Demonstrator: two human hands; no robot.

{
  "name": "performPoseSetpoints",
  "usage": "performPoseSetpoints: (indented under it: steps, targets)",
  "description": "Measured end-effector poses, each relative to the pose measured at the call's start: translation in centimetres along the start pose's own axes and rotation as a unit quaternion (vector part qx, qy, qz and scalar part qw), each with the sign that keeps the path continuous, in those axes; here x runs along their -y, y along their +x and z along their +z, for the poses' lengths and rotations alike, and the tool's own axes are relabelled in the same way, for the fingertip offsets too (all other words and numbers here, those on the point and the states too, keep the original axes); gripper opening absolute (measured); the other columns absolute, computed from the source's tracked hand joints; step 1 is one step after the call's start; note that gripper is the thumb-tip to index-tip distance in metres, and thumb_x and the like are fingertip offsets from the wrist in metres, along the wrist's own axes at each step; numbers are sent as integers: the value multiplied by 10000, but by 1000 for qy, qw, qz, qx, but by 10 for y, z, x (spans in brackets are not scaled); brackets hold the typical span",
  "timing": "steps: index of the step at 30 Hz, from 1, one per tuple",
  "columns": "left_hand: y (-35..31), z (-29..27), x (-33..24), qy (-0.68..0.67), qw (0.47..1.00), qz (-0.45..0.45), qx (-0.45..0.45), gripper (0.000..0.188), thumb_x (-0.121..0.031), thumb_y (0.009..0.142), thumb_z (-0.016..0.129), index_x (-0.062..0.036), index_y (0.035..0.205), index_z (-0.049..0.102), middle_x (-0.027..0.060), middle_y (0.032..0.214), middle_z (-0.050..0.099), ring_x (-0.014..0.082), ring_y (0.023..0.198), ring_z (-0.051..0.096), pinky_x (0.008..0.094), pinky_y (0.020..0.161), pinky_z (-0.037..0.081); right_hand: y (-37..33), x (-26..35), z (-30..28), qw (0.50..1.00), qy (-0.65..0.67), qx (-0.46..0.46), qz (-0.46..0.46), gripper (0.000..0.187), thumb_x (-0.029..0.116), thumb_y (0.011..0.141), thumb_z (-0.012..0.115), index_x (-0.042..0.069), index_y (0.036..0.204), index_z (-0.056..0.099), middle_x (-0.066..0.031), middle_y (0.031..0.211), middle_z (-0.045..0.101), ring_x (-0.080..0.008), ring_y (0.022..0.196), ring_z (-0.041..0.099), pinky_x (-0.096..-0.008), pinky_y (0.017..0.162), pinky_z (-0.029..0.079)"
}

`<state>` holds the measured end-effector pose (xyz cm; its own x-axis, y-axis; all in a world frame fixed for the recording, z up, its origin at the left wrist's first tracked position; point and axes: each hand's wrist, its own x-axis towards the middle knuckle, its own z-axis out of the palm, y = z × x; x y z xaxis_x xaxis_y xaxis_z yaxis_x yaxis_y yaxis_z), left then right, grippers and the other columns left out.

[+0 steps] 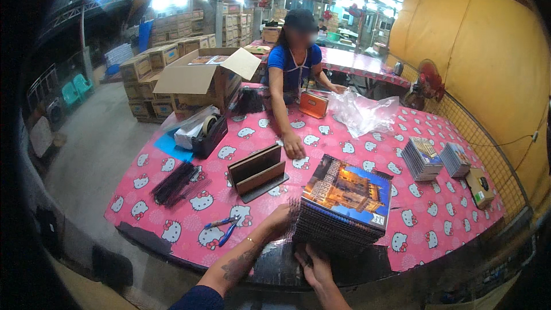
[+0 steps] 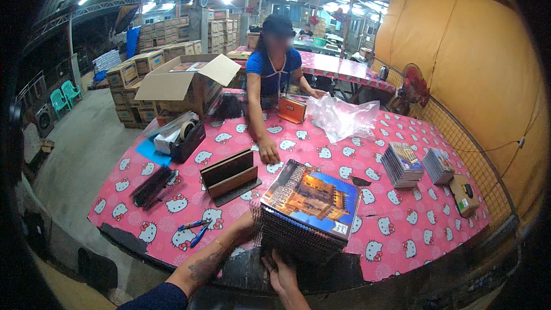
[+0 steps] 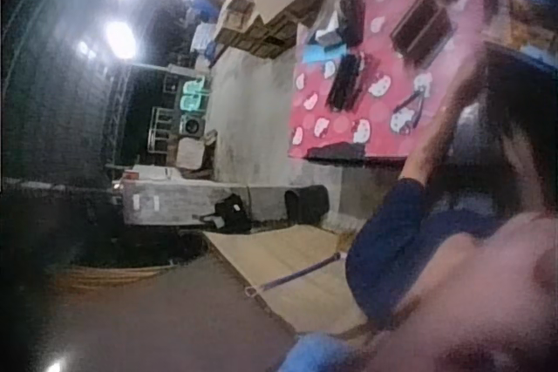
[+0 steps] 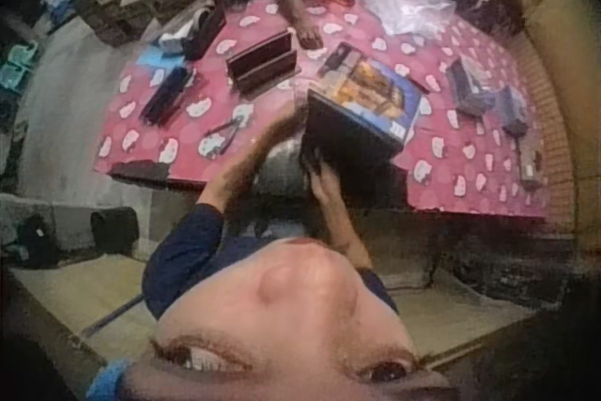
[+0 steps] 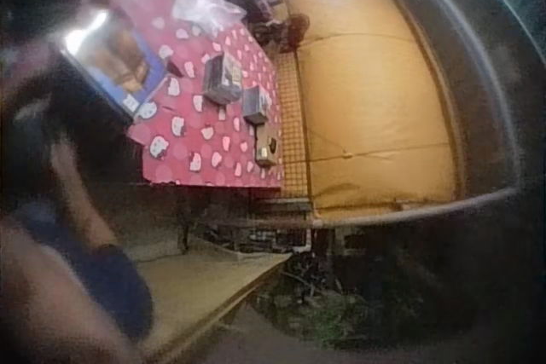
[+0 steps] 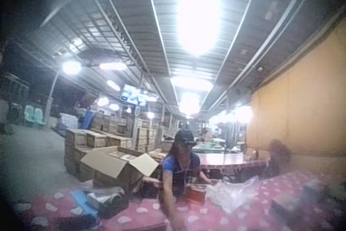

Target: The person bundles printed books together by hand, organizes the stacks on a table, and then places the books into a shipping box.

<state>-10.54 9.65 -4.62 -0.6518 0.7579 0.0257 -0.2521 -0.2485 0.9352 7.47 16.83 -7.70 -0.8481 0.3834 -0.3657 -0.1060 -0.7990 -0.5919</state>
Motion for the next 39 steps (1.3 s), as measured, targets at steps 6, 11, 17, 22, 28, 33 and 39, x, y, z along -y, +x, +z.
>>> performPoseSetpoints:
  steps: [6, 11, 17, 22, 28, 33, 39]
  targets:
    - [-12, -4, 11, 20, 999, -5, -41, 212, -112, 926, 564, 32, 1061, 643, 67, 958, 671, 139, 822, 616, 287, 719, 508, -8, 7, -12, 997, -49, 30, 51, 252, 85, 883, 673, 42, 1120, 601, -84, 1063, 634, -224, 981, 604, -374, 852, 514]
    - [-12, -1, 9, -49, 994, -72, -61, 217, -133, 933, 570, 26, 1060, 644, 60, 961, 669, 121, 829, 610, 269, 718, 501, -8, 0, -19, 996, -64, 24, 51, 166, 69, 891, 653, 30, 1048, 619, -83, 956, 629, -177, 841, 590, -297, 676, 501]
    - [-24, -4, 11, -31, 997, -20, -72, 235, -139, 955, 546, 26, 1101, 630, 54, 991, 664, 122, 859, 606, 262, 753, 495, -10, 2, -13, 997, -46, 31, 58, 168, 73, 888, 661, 20, 1043, 624, -77, 938, 628, -162, 824, 584, -278, 643, 474]
    - [-33, 3, 8, 54, 995, -3, -79, 230, -189, 952, 558, -9, 1065, 645, 0, 895, 648, 98, 760, 567, 257, 669, 467, -5, 1, -15, 998, -35, 34, 42, 183, 89, 889, 661, 26, 1056, 621, -68, 919, 617, -159, 814, 575, -280, 653, 470]
    - [-35, -1, 20, 61, 991, -14, -119, 230, -212, 955, 567, -21, 1044, 657, -12, 821, 639, 73, 706, 545, 236, 616, 444, -7, 3, -17, 997, -41, 53, 49, 231, 93, 892, 655, 29, 1109, 608, -60, 920, 605, -167, 836, 570, -293, 677, 456]
    - [-35, -1, 24, 84, 987, -1, -134, 214, -146, 969, 527, -15, 1089, 645, -32, 847, 603, 50, 705, 489, 213, 599, 402, -8, 5, -11, 997, -17, 50, 54, 235, 93, 905, 631, 43, 1131, 590, -61, 915, 600, -172, 838, 576, -292, 671, 471]
    - [-40, 5, 9, 179, 974, 22, -138, 214, -151, 964, 529, -4, 1057, 654, -24, 856, 613, 53, 721, 493, 221, 615, 413, -7, 1, -18, 996, -42, 61, 46, 206, 62, 883, 659, 46, 1082, 612, -56, 942, 618, -164, 869, 592, -290, 702, 497]
